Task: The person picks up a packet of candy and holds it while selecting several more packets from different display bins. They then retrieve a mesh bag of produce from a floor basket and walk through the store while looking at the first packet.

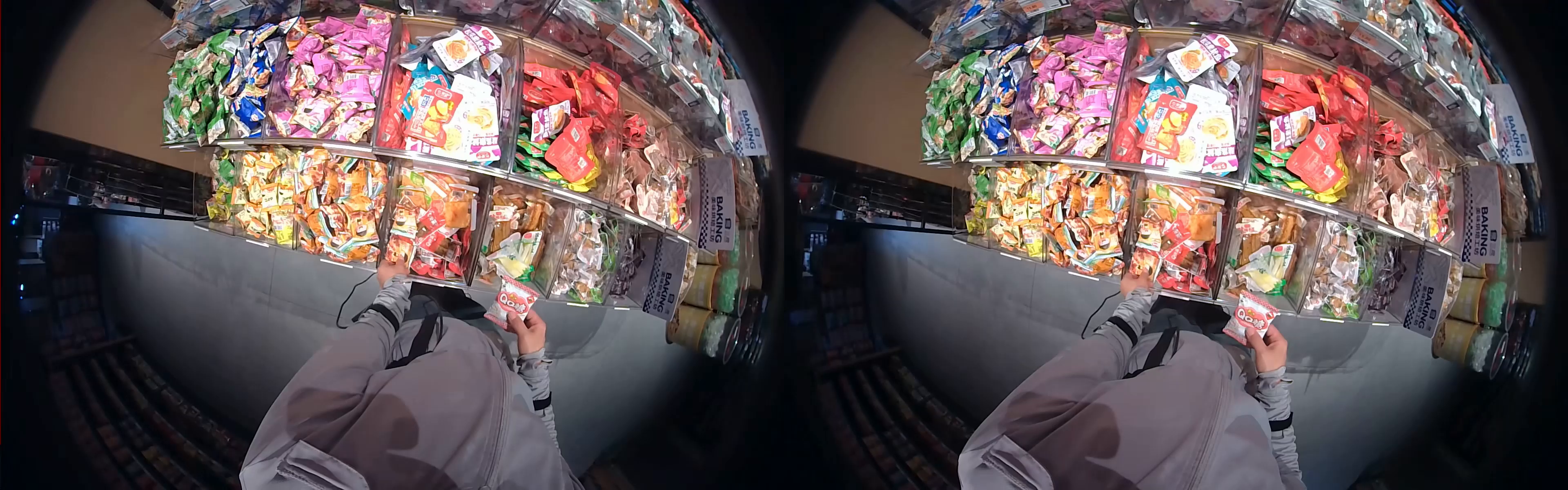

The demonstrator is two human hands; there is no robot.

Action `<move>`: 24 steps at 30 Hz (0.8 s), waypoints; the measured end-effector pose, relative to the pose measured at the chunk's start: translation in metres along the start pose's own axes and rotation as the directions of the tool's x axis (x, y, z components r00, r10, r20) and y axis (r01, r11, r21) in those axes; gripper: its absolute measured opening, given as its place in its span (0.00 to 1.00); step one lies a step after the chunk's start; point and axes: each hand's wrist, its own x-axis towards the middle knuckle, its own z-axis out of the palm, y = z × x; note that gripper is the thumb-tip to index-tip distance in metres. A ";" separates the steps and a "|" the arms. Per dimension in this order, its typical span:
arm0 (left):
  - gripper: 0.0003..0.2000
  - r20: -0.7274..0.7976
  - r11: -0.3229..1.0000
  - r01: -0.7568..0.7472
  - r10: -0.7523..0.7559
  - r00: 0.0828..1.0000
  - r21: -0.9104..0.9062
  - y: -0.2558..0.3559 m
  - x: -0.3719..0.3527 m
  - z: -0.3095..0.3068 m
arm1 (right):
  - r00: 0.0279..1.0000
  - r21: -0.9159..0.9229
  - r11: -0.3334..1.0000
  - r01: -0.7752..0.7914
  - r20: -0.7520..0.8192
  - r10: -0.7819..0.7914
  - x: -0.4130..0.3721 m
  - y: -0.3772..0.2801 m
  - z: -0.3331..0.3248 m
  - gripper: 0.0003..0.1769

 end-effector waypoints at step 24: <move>0.11 -0.082 0.856 -0.454 0.448 0.890 -0.250 0.173 -0.015 -0.054 | 0.965 0.340 0.939 -0.053 0.260 -0.039 0.044 0.009 0.037 0.16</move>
